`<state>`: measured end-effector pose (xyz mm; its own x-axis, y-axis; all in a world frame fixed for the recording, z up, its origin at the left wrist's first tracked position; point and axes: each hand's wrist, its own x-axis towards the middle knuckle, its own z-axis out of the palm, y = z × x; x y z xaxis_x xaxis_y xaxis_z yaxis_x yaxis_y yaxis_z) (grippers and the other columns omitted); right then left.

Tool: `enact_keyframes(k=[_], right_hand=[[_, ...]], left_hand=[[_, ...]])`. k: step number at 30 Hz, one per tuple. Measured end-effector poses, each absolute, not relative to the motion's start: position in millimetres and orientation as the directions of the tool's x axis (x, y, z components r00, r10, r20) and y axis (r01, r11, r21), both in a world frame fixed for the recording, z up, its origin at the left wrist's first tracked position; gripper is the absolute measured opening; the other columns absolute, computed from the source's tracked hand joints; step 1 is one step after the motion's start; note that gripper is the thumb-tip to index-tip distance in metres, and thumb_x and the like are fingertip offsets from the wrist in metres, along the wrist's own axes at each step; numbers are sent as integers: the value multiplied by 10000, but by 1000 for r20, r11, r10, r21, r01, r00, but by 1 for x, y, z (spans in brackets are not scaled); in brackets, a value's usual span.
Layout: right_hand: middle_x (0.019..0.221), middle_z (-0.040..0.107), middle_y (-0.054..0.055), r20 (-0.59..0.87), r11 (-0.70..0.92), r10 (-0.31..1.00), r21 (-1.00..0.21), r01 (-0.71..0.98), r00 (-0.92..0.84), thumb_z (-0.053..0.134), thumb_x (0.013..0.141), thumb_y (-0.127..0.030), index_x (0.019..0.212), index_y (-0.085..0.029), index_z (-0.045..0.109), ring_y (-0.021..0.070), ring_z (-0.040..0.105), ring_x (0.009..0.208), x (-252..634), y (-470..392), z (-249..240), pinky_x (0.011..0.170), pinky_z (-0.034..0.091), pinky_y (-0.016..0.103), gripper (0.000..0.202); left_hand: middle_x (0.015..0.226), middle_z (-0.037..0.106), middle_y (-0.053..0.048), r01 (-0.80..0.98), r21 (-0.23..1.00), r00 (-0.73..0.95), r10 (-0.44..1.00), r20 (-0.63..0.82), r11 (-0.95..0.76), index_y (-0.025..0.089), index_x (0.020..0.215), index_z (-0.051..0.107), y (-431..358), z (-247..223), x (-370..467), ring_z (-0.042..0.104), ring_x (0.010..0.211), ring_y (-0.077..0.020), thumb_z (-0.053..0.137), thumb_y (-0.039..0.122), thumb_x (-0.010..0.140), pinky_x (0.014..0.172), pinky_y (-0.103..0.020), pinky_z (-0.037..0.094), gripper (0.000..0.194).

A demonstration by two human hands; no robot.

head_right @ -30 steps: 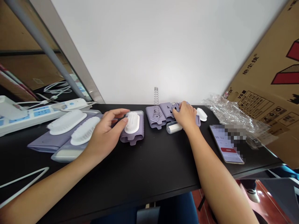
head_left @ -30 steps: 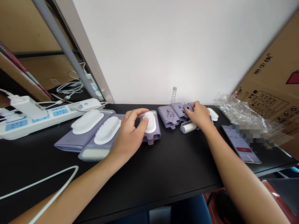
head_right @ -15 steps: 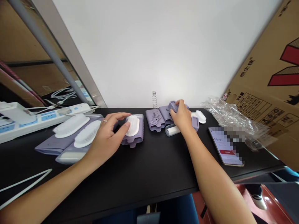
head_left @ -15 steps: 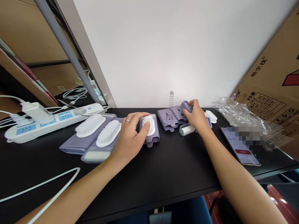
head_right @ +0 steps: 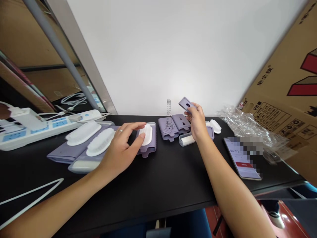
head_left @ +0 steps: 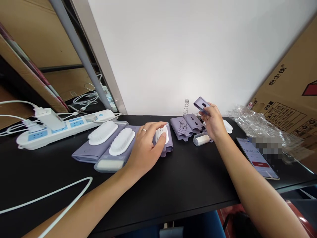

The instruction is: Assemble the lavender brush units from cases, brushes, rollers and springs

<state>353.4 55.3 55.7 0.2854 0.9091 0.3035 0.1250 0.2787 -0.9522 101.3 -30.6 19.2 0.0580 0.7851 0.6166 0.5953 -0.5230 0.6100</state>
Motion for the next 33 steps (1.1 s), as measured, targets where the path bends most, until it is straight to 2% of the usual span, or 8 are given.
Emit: enact_keyframes(k=[7, 10, 14, 18, 22, 25, 28, 33], right_hand=[[1380, 712, 61, 456, 450, 877, -890, 75, 149, 563, 923, -475, 1244, -311, 465, 219, 761, 1126, 328, 68, 113, 909, 578, 350, 374], [1344, 714, 63, 487, 478, 869, -872, 104, 85, 543, 927, -488, 1244, -311, 478, 227, 766, 1104, 319, 64, 106, 934, 570, 375, 369], [1377, 697, 66, 453, 440, 889, -885, 152, 62, 515, 942, -568, 1264, -325, 489, 246, 725, 1198, 316, 60, 83, 928, 573, 390, 405], [1372, 700, 60, 445, 435, 895, -889, 142, 45, 528, 939, -606, 1275, -328, 497, 257, 717, 1209, 317, 62, 76, 918, 572, 400, 437], [1333, 699, 46, 481, 467, 875, -866, 178, 48, 537, 948, -536, 1269, -338, 514, 237, 713, 1179, 317, 59, 77, 953, 557, 402, 378], [1224, 698, 26, 594, 562, 802, -787, 256, 65, 605, 922, -452, 1201, -338, 569, 230, 682, 1122, 314, 54, 75, 979, 539, 412, 304], [1106, 667, 24, 677, 634, 734, -710, 306, 49, 612, 918, -407, 1163, -321, 580, 232, 646, 1054, 312, 52, 71, 937, 539, 408, 262], [1125, 650, 26, 696, 641, 717, -678, 360, 34, 574, 943, -395, 1186, -322, 555, 234, 638, 1051, 313, 51, 67, 923, 534, 403, 254]], left_hand=[[1197, 742, -67, 611, 572, 84, 763, 641, -548, 244, 1235, 712, -27, 18, 98, 654, 1182, -279, 519, 312, 1027, 1021, -450, 496, 292], [1189, 749, -60, 610, 563, 93, 757, 647, -557, 244, 1216, 715, -27, 19, 98, 654, 1170, -270, 513, 291, 1033, 1041, -455, 477, 277], [1194, 756, -52, 610, 549, 115, 750, 652, -571, 255, 1194, 712, -30, 20, 100, 655, 1177, -261, 513, 279, 1030, 1066, -448, 466, 260], [1176, 758, -53, 616, 546, 98, 743, 662, -568, 255, 1181, 716, -31, 21, 99, 653, 1153, -263, 510, 275, 1026, 1047, -441, 479, 258], [1169, 756, -52, 616, 550, 96, 746, 659, -564, 259, 1185, 720, -31, 21, 98, 651, 1139, -268, 516, 274, 1023, 1024, -444, 483, 261], [1163, 756, -49, 615, 538, 108, 737, 667, -577, 256, 1181, 719, -30, 20, 98, 653, 1133, -266, 516, 265, 1023, 1029, -441, 478, 258], [1158, 756, -51, 621, 522, 113, 726, 679, -585, 248, 1185, 718, -30, 20, 98, 650, 1123, -264, 512, 260, 1026, 1021, -440, 475, 260], [1160, 758, -50, 627, 528, 109, 736, 668, -572, 255, 1182, 718, -30, 22, 98, 650, 1128, -269, 510, 270, 1028, 1014, -446, 475, 259]])
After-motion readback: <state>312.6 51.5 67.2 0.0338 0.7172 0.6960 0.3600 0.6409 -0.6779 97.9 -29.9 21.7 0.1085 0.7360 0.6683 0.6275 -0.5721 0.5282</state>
